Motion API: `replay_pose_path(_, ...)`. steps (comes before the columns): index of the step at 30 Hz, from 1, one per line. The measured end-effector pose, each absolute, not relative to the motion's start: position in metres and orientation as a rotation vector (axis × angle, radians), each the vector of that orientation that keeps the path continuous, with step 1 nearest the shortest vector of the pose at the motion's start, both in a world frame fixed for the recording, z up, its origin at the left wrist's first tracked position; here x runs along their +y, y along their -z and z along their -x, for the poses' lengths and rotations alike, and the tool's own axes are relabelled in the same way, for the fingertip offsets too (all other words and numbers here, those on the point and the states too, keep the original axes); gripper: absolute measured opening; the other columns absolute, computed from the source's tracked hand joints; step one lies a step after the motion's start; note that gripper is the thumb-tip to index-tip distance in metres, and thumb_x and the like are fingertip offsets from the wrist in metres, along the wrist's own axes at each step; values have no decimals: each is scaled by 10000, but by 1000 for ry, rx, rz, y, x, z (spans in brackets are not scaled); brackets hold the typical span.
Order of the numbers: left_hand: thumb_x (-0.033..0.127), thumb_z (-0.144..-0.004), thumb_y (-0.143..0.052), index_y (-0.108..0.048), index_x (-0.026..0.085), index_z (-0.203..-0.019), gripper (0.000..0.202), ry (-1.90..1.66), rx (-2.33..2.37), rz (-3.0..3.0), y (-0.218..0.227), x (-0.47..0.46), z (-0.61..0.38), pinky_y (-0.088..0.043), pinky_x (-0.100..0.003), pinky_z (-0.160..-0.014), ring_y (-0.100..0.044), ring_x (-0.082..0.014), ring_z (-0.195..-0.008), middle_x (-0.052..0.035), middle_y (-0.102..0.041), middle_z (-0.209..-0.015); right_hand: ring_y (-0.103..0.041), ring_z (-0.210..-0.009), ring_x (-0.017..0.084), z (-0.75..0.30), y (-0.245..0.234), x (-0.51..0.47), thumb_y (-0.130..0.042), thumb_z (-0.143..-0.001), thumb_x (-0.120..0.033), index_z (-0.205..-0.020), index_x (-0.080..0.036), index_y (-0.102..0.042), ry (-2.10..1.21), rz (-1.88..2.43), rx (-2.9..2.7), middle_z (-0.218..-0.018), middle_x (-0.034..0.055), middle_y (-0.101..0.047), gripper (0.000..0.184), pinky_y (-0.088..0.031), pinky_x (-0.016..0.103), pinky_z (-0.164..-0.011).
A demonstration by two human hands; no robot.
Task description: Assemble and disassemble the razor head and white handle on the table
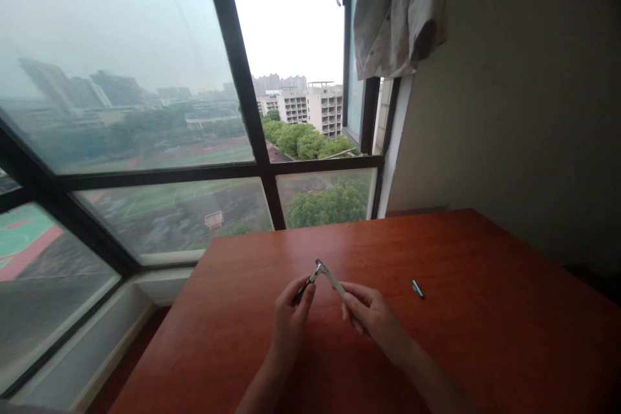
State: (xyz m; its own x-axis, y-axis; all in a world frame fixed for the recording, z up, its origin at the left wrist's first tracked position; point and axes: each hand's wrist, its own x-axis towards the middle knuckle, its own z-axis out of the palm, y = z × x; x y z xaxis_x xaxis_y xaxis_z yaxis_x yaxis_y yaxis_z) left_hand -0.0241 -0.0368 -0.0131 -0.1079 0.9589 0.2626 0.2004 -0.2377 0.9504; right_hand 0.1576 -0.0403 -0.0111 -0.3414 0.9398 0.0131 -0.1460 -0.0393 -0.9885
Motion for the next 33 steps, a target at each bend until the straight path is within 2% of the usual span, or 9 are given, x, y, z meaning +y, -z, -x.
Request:
replay_pose_path(3, 352, -817, -624, -703, 146, -1007, 291, -1446, 1315, -1440, 9, -37, 26, -465, -289, -784, -618, -230, -888, -77, -709, -959, -405, -401, 52, -157, 12, -42, -553, -851, -476, -1209, -155, -587, -1587, 918, -1293, -635, -27, -545, 483, -276, 152, -329)
replay_pose_path(5, 366, -815, -624, -706, 143, -1008, 306, -1471, 1327, -1404, 7, -37, 28, -462, -299, -797, -615, -238, -903, -74, -707, -929, -412, -403, 50, -157, 12, -42, -569, -842, -472, -1214, -155, -581, -1612, 919, -1263, -645, -25, -553, 488, -272, 148, -329)
replay_pose_path(8, 395, -808, -627, -715, 141, -1003, 333, -1487, 1342, -1363, 7, -35, 29, -465, -295, -763, -614, -236, -865, -53, -690, -807, -394, -400, 41, -158, 11, -42, -593, -828, -465, -1202, -156, -588, -1638, 906, -1232, -646, -23, -560, 485, -227, 146, -333)
replay_pose_path(11, 414, -796, -639, -725, 149, -987, 338, -1474, 1304, -1370, 8, -35, 28, -467, -283, -718, -610, -226, -820, -45, -677, -766, -372, -401, 37, -158, 9, -41, -586, -834, -478, -1174, -155, -608, -1634, 884, -1196, -636, -22, -553, 469, -208, 153, -348)
replay_pose_path(17, 393, -796, -645, -736, 161, -935, 285, -1417, 1238, -1447, 10, -35, 25, -468, -283, -714, -602, -227, -818, -60, -680, -804, -346, -392, 41, -159, 9, -40, -588, -811, -540, -1164, -154, -611, -1651, 899, -1160, -623, -23, -544, 523, -198, 163, -348)
replay_pose_path(25, 398, -799, -647, -722, 176, -1030, 329, -1511, 1320, -1399, 9, -32, 32, -461, -282, -773, -605, -216, -862, -73, -702, -956, -351, -384, 30, -160, 14, -39, -592, -824, -510, -1121, -155, -634, -1700, 878, -1183, -604, -37, -523, 464, -166, 157, -348)
replay_pose_path(33, 440, -782, -654, -738, 150, -930, 337, -1444, 1273, -1436, 13, -32, 32, -453, -254, -661, -568, -187, -713, -36, -639, -734, -375, -403, 41, -161, 11, -40, -605, -803, -532, -1163, -161, -611, -1703, 922, -1154, -612, -37, -528, 517, -192, 153, -348)
